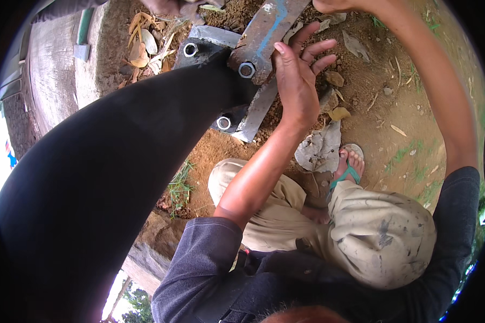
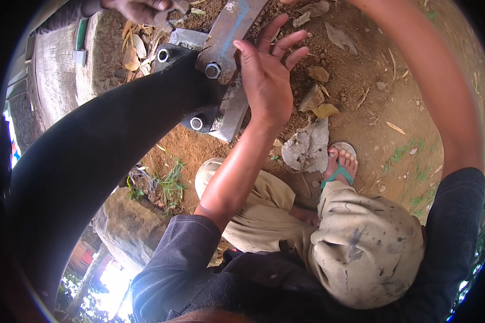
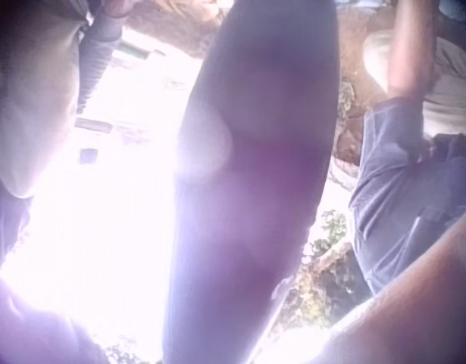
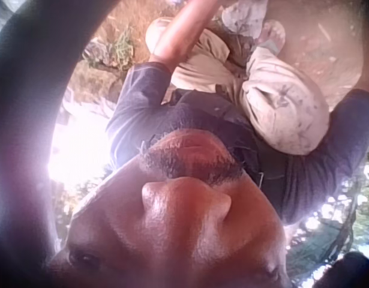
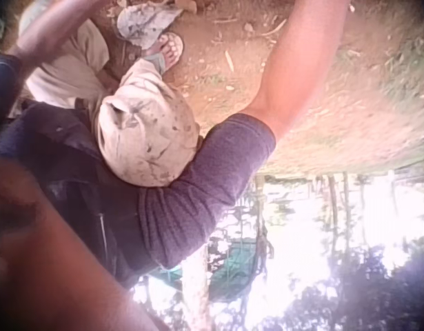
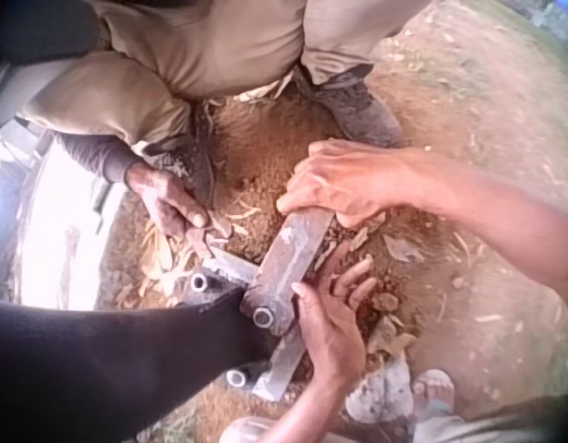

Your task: The person uses a flat piece of metal with a hole to tighten nuts on bolts at the base of a black pole, working by hand to rotate the nuts.

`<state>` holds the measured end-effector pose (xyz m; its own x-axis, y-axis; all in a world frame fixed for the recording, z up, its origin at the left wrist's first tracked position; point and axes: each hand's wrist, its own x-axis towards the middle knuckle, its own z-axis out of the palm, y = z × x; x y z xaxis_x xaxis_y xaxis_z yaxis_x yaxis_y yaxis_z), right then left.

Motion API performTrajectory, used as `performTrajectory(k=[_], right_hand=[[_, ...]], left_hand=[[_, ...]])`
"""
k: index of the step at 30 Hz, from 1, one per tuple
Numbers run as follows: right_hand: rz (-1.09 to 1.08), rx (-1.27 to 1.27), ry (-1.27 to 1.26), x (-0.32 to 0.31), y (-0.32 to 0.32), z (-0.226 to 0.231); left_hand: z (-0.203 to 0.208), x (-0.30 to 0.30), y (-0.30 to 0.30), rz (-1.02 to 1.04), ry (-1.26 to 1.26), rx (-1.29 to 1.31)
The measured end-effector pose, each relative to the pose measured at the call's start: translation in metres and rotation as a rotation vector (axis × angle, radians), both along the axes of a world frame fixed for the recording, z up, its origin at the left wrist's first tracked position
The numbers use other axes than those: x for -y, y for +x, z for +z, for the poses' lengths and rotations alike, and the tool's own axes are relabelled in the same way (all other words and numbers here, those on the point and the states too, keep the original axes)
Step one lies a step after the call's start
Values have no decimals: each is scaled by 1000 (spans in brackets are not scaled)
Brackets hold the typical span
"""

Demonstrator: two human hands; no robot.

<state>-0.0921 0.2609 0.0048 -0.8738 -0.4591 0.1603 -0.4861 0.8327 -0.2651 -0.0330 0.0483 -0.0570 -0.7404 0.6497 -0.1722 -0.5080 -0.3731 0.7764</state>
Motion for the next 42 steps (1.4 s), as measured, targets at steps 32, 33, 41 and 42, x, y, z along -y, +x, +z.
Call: performTrajectory(k=[32,33,41,42], right_hand=[[115,-54,107,-2,-16,28],[107,-36,146,-3,-16,28],[117,-146,95,-5,-17,-3],[59,-74,114,-6,-10,0]], left_hand=[[6,9,-16,-158,67,-36],[6,9,-17,-167,64,-22],[8,5,-9,-132,-14,-35],[8,4,-7,-108,-29,-31]])
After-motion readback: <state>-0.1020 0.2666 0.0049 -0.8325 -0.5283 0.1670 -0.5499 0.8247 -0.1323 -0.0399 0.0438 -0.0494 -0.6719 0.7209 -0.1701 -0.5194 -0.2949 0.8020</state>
